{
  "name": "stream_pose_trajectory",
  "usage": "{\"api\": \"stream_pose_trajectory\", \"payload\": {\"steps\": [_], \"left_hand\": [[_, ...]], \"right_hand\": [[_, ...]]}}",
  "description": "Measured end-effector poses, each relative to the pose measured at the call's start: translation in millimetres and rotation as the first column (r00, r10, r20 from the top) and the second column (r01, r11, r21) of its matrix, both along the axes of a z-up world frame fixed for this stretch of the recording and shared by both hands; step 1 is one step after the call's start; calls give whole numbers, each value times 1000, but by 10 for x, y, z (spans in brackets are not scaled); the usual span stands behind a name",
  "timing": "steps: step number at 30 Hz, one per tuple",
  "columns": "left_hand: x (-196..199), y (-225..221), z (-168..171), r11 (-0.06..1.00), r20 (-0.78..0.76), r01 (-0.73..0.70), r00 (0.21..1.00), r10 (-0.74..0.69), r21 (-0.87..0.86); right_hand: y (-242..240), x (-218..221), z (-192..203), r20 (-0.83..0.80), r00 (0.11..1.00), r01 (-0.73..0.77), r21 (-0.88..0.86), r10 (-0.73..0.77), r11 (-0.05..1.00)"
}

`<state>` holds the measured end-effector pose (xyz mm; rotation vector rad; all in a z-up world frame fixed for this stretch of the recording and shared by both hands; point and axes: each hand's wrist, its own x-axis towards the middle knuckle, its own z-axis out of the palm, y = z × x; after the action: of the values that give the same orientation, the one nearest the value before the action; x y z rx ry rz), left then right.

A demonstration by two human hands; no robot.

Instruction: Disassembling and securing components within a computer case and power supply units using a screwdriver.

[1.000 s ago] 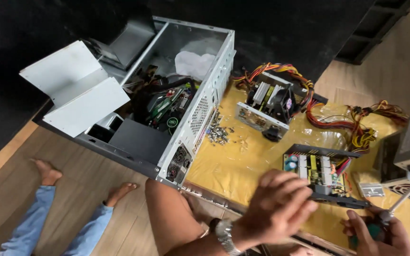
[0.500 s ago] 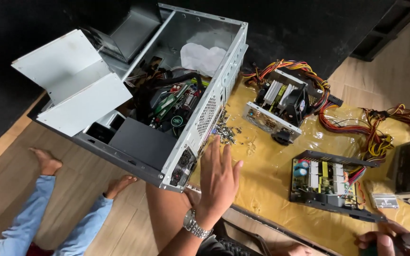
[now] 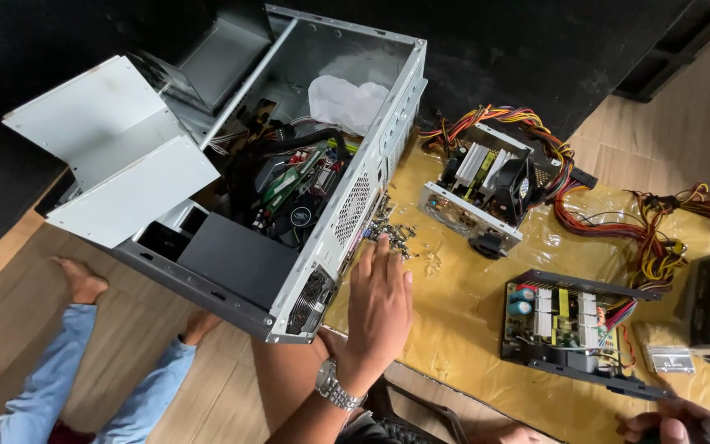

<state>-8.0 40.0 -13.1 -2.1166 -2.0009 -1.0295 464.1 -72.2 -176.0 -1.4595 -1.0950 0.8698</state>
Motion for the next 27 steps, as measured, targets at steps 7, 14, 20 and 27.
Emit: {"api": "stream_pose_trajectory", "payload": {"steps": [7, 14, 20, 27], "left_hand": [[-29, 50, 60, 998, 36, 16, 999, -19, 67], [-4, 297, -18, 991, -142, -133, 980, 136, 34], [33, 366, -80, 985, -135, -173, 976, 168, -25], [34, 202, 3, 997, 49, 3, 999, -7, 77]], "right_hand": [[8, 434, -489, -42, 999, -15, -38, 13, 999], [51, 267, -360, -52, 999, -12, -11, 12, 1000], [11, -92, 17, -111, 993, 32, 21, -30, 999], [-13, -342, 200, -204, 976, 105, 117, -80, 988]]}}
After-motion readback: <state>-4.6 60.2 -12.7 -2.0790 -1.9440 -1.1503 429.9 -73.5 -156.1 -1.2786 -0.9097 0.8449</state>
